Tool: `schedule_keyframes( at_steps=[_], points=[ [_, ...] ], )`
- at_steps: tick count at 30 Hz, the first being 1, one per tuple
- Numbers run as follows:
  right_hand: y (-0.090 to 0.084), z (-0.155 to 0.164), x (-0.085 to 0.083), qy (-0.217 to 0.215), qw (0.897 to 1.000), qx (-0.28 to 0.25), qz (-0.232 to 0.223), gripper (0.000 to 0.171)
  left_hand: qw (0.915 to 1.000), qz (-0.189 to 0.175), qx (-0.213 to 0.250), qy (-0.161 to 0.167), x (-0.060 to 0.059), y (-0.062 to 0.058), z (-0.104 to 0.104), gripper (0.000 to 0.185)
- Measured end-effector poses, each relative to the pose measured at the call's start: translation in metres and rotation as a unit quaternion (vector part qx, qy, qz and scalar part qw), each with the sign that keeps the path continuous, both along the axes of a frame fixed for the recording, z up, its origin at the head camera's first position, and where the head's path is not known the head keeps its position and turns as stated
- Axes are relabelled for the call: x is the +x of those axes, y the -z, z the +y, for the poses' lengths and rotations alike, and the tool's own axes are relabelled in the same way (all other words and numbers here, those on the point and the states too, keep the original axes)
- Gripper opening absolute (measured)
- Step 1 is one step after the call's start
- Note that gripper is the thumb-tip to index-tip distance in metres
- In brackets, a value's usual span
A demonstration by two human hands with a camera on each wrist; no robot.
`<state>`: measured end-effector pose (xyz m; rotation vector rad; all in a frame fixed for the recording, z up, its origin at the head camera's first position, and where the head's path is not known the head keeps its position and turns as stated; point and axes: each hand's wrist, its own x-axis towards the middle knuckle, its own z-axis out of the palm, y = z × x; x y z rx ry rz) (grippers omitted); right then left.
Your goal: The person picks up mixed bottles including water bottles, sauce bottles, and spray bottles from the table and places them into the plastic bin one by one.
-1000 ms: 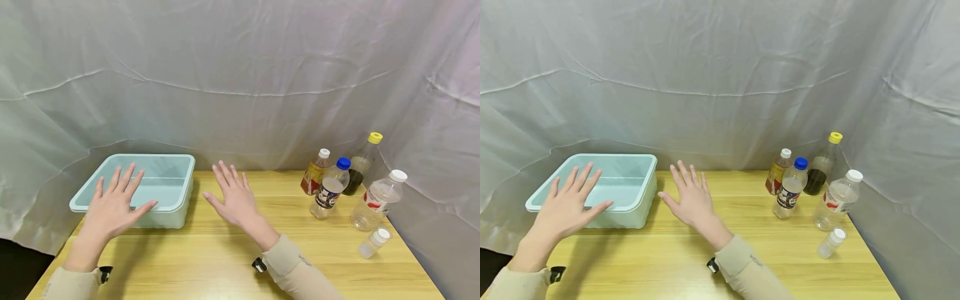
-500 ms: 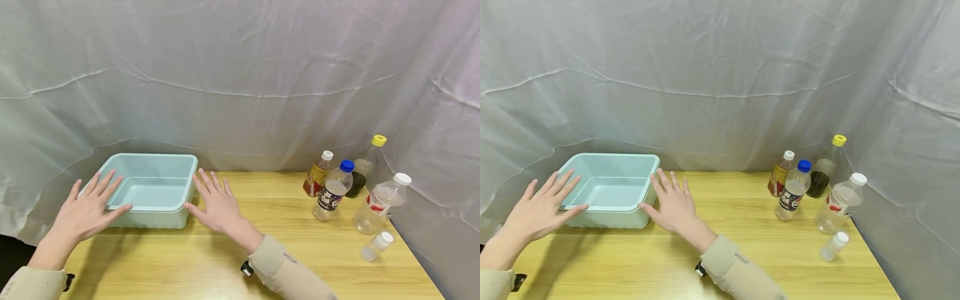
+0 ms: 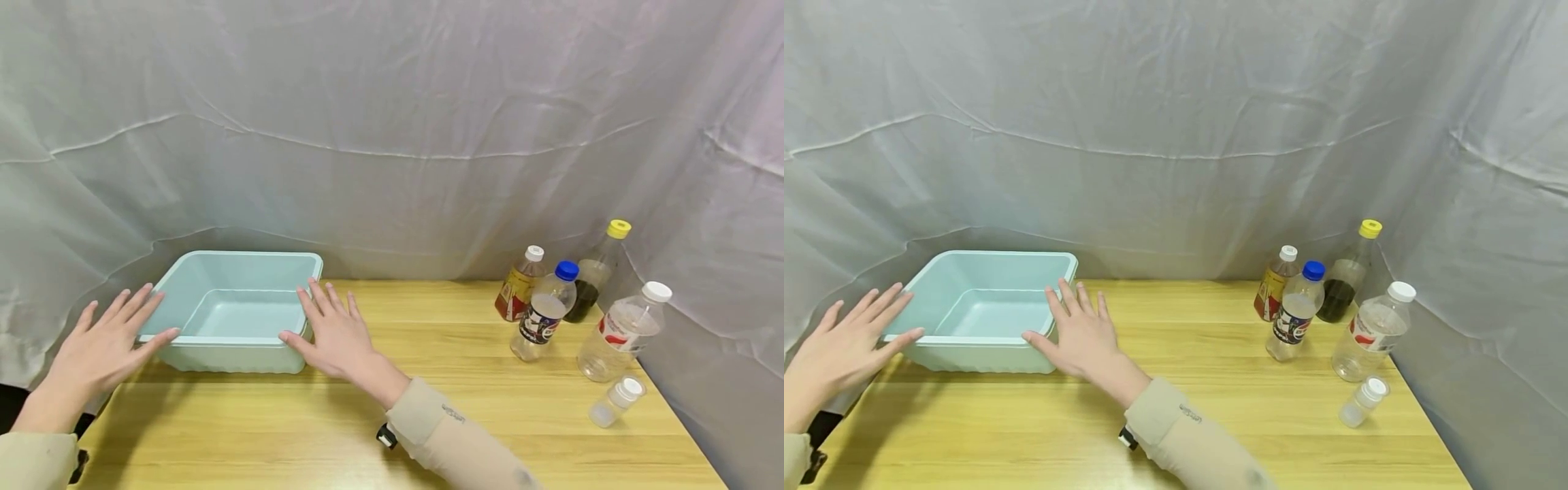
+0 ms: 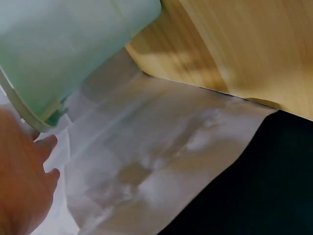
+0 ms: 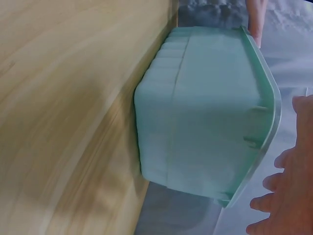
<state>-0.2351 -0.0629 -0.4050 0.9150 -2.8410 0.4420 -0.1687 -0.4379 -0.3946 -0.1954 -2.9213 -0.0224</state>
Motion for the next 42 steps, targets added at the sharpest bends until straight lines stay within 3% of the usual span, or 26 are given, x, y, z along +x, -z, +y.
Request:
schedule_keyframes(
  at_steps=[22,42],
  points=[
    [0.010,-0.003,0.005,0.005,1.000,-0.008,-0.015,0.089,0.9995,0.000,0.032,0.007,0.001,0.010,-0.002,0.086],
    [0.015,0.041,-0.001,-0.009,0.999,-0.034,-0.012,0.087,0.9967,0.014,0.073,0.032,-0.005,0.012,0.038,0.085]
  ],
)
